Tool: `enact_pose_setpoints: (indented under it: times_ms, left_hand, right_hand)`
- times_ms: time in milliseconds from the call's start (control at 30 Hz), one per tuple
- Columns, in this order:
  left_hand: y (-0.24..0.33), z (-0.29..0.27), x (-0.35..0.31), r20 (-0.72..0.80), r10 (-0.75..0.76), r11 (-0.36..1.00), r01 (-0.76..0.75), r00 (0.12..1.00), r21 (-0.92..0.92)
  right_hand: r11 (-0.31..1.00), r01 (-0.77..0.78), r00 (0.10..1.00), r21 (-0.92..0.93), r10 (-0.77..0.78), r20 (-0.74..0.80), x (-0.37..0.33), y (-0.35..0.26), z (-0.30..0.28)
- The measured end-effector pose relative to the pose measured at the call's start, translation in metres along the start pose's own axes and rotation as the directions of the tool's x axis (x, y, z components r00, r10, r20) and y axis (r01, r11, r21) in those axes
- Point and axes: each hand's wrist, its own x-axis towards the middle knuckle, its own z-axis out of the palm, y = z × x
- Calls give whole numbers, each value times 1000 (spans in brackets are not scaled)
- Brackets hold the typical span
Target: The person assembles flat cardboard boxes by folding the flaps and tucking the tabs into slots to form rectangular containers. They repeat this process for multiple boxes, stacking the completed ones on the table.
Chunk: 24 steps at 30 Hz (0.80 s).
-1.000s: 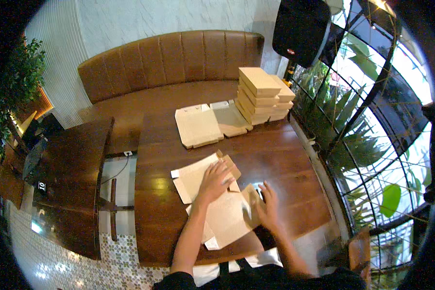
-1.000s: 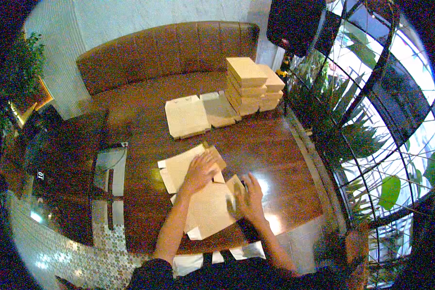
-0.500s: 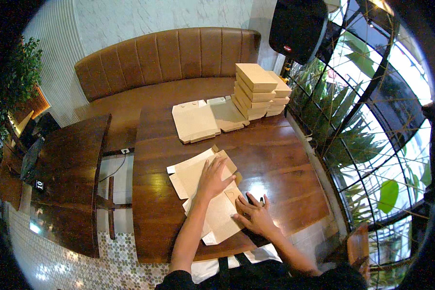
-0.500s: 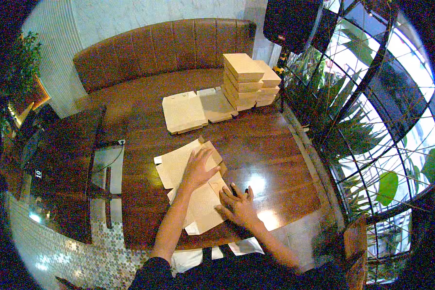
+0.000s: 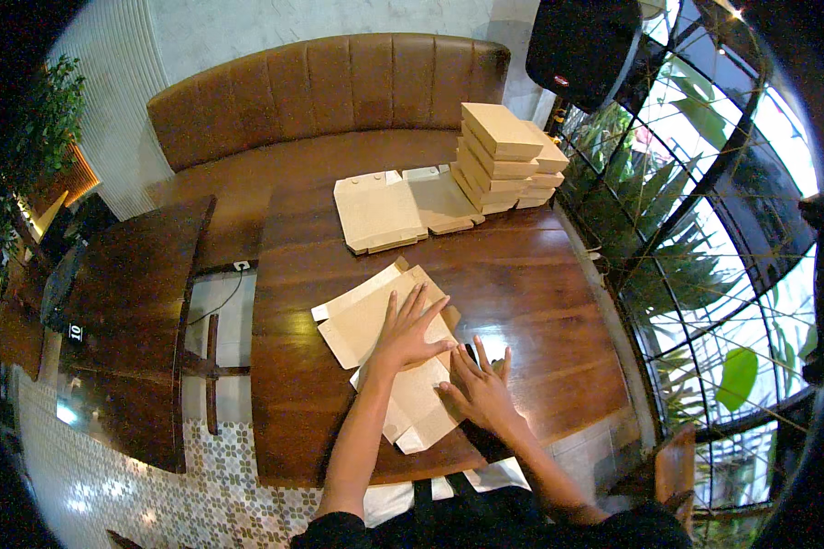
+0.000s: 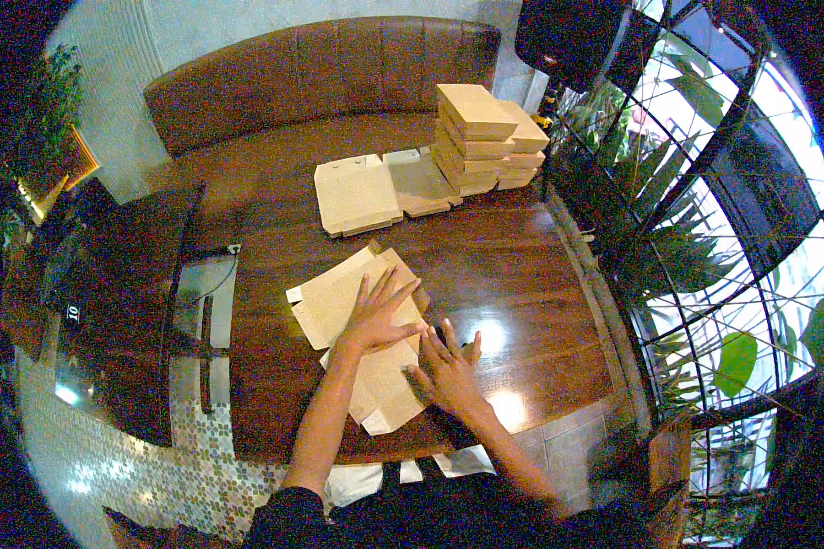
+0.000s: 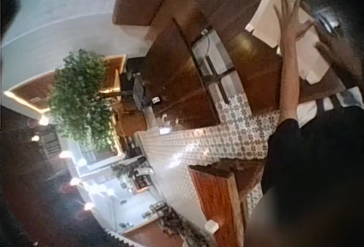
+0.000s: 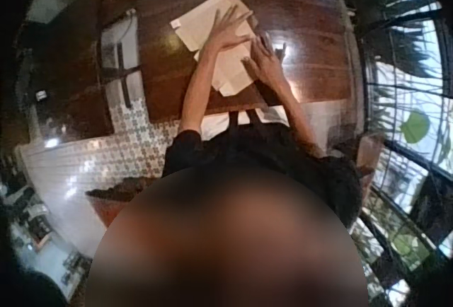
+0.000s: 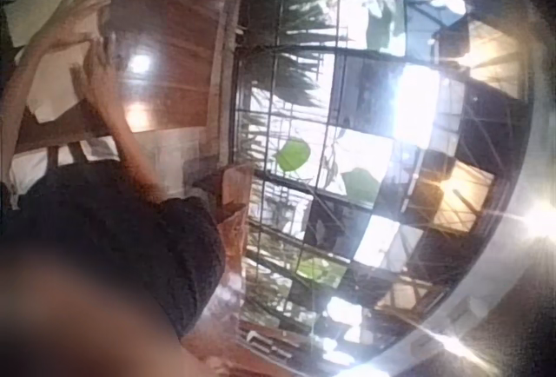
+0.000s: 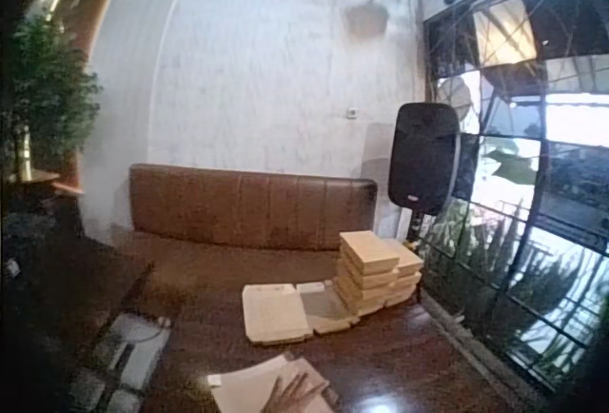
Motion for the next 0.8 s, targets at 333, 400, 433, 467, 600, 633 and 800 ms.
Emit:
enact_pose_setpoints:
  times_ms: [333, 400, 433, 467, 600, 633, 800]
  left_hand:
    - [4, -3, -3, -13, -3, 1000, 4, 1000, 15]
    - [5, -4, -4, -31, -29, 1000, 29, 999, 5]
    - [4, -4, -4, -25, -45, 999, 46, 999, 5]
    - [5, -4, -4, -19, -59, 998, 59, 998, 0]
    - [2, -4, 0, -23, -57, 997, 56, 998, -44]
    - [0, -5, 0, -8, -56, 997, 55, 998, -60]
    - [-9, -18, -7, -97, 92, 963, -114, 991, -246]
  right_hand:
    - [999, -17, 999, -45, 15, -39, 1, -2, 7]
    - [998, -30, 999, -55, 28, -44, 2, -7, 8]
    - [998, -42, 999, -51, 40, -30, -7, -8, 4]
    - [992, -81, 996, -97, 85, 31, -20, -9, -1]
    - [995, -34, 998, 96, 29, 49, -73, 10, -27]
    - [950, -143, 990, 279, 141, 28, -79, 17, -29]
    - [837, -246, 859, 488, 422, -291, -76, 37, -13]
